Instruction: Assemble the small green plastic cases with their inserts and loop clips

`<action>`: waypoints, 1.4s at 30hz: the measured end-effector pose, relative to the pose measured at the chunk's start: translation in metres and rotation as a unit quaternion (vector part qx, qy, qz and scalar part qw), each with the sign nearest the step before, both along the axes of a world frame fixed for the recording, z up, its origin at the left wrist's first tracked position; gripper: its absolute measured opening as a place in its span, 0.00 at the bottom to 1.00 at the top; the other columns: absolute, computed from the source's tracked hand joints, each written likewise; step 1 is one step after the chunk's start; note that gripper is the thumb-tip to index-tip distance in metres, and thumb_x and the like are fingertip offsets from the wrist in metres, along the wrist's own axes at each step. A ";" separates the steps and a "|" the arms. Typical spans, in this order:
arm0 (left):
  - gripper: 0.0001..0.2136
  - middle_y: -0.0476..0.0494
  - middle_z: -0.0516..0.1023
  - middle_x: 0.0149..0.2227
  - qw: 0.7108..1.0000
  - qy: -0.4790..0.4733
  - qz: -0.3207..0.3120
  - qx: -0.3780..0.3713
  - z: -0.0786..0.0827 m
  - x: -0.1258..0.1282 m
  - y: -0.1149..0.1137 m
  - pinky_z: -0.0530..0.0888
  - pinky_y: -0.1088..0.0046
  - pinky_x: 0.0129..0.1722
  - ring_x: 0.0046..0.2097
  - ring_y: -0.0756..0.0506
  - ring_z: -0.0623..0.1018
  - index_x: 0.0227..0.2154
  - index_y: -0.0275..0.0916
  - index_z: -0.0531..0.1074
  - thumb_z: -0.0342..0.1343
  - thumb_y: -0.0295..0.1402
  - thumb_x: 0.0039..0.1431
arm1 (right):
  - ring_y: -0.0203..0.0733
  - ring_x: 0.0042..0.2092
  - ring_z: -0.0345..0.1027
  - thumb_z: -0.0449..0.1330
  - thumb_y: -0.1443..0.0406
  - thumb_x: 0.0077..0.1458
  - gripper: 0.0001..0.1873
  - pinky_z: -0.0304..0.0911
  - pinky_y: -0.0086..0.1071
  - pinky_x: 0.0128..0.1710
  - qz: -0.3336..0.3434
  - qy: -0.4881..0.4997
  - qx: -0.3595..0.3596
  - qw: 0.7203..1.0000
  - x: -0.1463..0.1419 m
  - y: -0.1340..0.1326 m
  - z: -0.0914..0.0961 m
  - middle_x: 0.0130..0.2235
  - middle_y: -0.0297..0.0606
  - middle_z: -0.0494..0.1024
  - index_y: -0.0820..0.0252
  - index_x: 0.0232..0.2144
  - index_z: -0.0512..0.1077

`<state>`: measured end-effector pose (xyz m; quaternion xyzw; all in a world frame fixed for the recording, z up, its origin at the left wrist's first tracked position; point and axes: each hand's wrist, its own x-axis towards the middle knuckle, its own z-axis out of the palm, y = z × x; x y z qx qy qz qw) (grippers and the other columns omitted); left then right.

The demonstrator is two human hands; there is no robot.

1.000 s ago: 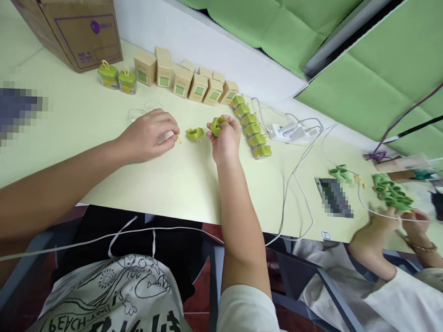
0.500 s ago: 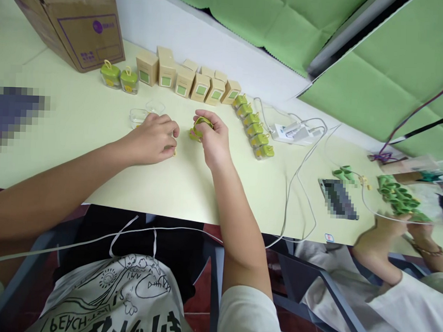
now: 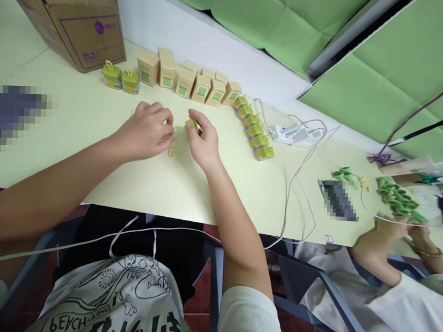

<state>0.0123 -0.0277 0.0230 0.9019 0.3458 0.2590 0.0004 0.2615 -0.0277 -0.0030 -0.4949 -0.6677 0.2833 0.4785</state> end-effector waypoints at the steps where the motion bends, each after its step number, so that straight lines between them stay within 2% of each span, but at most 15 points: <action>1: 0.14 0.29 0.87 0.55 1.000 0.004 0.014 0.004 0.002 -0.002 0.001 0.76 0.36 0.68 0.65 0.24 0.81 0.43 0.36 0.89 0.58 0.31 0.80 | 0.62 0.74 0.80 0.68 0.38 0.71 0.32 0.77 0.63 0.79 -0.004 -0.028 0.022 0.999 -0.002 0.001 -0.002 0.71 0.47 0.87 0.46 0.66 0.82; 5: 0.14 0.27 0.87 0.57 0.998 0.002 0.055 0.003 0.004 -0.008 0.010 0.74 0.34 0.68 0.68 0.20 0.82 0.44 0.34 0.88 0.57 0.33 0.80 | 0.64 0.75 0.78 0.69 0.46 0.72 0.26 0.72 0.64 0.83 -0.024 -0.131 0.070 0.989 -0.014 0.002 0.000 0.70 0.51 0.86 0.47 0.65 0.81; 10: 0.10 0.35 0.86 0.54 0.994 -0.092 0.058 -0.007 -0.012 -0.017 0.031 0.71 0.36 0.71 0.68 0.24 0.80 0.44 0.42 0.86 0.60 0.37 0.79 | 0.67 0.75 0.75 0.70 0.56 0.69 0.22 0.67 0.68 0.86 -0.038 -0.172 0.052 0.983 -0.025 0.012 0.014 0.70 0.53 0.85 0.48 0.63 0.80; 13: 0.12 0.33 0.86 0.54 0.992 -0.110 0.058 0.004 -0.020 -0.023 0.042 0.71 0.37 0.68 0.67 0.24 0.80 0.43 0.42 0.86 0.59 0.38 0.79 | 0.67 0.71 0.78 0.72 0.60 0.64 0.22 0.70 0.68 0.83 -0.030 -0.203 0.030 0.978 -0.028 0.031 0.021 0.66 0.54 0.86 0.50 0.59 0.80; 17: 0.14 0.38 0.85 0.52 0.989 -0.123 0.083 0.016 -0.024 -0.029 0.055 0.71 0.40 0.67 0.64 0.31 0.77 0.42 0.45 0.84 0.56 0.41 0.82 | 0.64 0.60 0.81 0.76 0.65 0.57 0.21 0.77 0.66 0.74 -0.024 -0.274 -0.010 0.961 -0.040 0.065 0.031 0.57 0.50 0.88 0.51 0.52 0.79; 20: 0.14 0.39 0.84 0.51 0.985 -0.135 0.102 0.019 -0.023 -0.034 0.061 0.71 0.41 0.68 0.62 0.33 0.75 0.42 0.45 0.83 0.56 0.43 0.84 | 0.64 0.61 0.81 0.78 0.67 0.57 0.24 0.80 0.65 0.70 -0.022 -0.299 -0.050 0.953 -0.054 0.085 0.030 0.55 0.49 0.87 0.51 0.53 0.77; 24: 0.13 0.39 0.85 0.51 0.984 -0.125 0.120 0.026 -0.019 -0.039 0.062 0.72 0.43 0.68 0.62 0.34 0.75 0.42 0.44 0.82 0.58 0.41 0.83 | 0.66 0.61 0.83 0.82 0.61 0.61 0.23 0.78 0.66 0.71 -0.024 -0.283 -0.092 0.954 -0.060 0.092 0.024 0.53 0.49 0.87 0.51 0.51 0.76; 27: 0.13 0.40 0.85 0.53 0.984 -0.126 0.124 0.028 -0.017 -0.041 0.061 0.73 0.43 0.68 0.62 0.34 0.76 0.42 0.44 0.82 0.57 0.41 0.84 | 0.65 0.59 0.83 0.80 0.56 0.65 0.20 0.76 0.67 0.74 -0.015 -0.231 -0.072 0.970 -0.044 0.087 0.030 0.51 0.47 0.88 0.49 0.52 0.78; 30: 0.13 0.40 0.86 0.53 0.985 -0.129 0.115 0.013 -0.014 -0.040 0.060 0.72 0.43 0.67 0.63 0.34 0.75 0.45 0.46 0.83 0.57 0.43 0.84 | 0.60 0.54 0.83 0.70 0.57 0.71 0.11 0.77 0.64 0.73 -0.038 -0.201 -0.044 0.978 -0.014 0.073 0.045 0.45 0.41 0.89 0.48 0.53 0.79; 31: 0.13 0.39 0.86 0.54 0.985 -0.123 0.118 0.005 -0.013 -0.039 0.059 0.72 0.43 0.67 0.63 0.33 0.76 0.44 0.46 0.84 0.57 0.43 0.84 | 0.60 0.53 0.83 0.69 0.57 0.70 0.11 0.78 0.64 0.72 -0.055 -0.204 -0.042 0.977 -0.003 0.066 0.048 0.44 0.41 0.89 0.48 0.52 0.80; 33: 0.14 0.37 0.86 0.55 0.986 -0.103 0.129 -0.009 -0.011 -0.036 0.056 0.71 0.41 0.66 0.63 0.32 0.77 0.42 0.45 0.84 0.56 0.41 0.82 | 0.60 0.52 0.84 0.70 0.55 0.65 0.16 0.80 0.65 0.69 -0.070 -0.216 -0.076 0.971 0.014 0.048 0.049 0.51 0.46 0.90 0.51 0.53 0.81; 35: 0.15 0.34 0.86 0.55 0.987 -0.096 0.129 -0.007 -0.010 -0.035 0.055 0.71 0.39 0.65 0.63 0.30 0.78 0.41 0.44 0.85 0.56 0.40 0.81 | 0.61 0.52 0.85 0.73 0.50 0.60 0.24 0.81 0.65 0.65 -0.072 -0.223 -0.118 0.965 0.025 0.028 0.041 0.56 0.51 0.90 0.54 0.53 0.83; 37: 0.15 0.32 0.86 0.53 0.987 -0.120 0.105 0.008 -0.012 -0.035 0.055 0.72 0.38 0.64 0.63 0.28 0.79 0.42 0.45 0.87 0.56 0.42 0.80 | 0.60 0.53 0.84 0.75 0.46 0.56 0.32 0.81 0.63 0.65 -0.079 -0.218 -0.124 0.965 0.029 0.012 0.028 0.58 0.53 0.90 0.56 0.57 0.83; 40: 0.15 0.34 0.86 0.52 0.985 -0.153 0.079 0.015 -0.017 -0.036 0.057 0.73 0.39 0.64 0.62 0.27 0.80 0.42 0.46 0.88 0.59 0.44 0.80 | 0.58 0.51 0.83 0.74 0.48 0.56 0.32 0.80 0.62 0.65 -0.078 -0.239 -0.098 0.963 0.029 0.001 0.010 0.54 0.49 0.91 0.55 0.59 0.85; 42: 0.14 0.35 0.85 0.52 0.985 -0.150 0.087 0.013 -0.019 -0.034 0.057 0.73 0.41 0.64 0.62 0.29 0.80 0.41 0.45 0.86 0.60 0.43 0.80 | 0.59 0.51 0.84 0.73 0.49 0.58 0.31 0.80 0.63 0.66 -0.076 -0.251 -0.077 0.962 0.026 0.001 0.003 0.53 0.50 0.92 0.55 0.59 0.85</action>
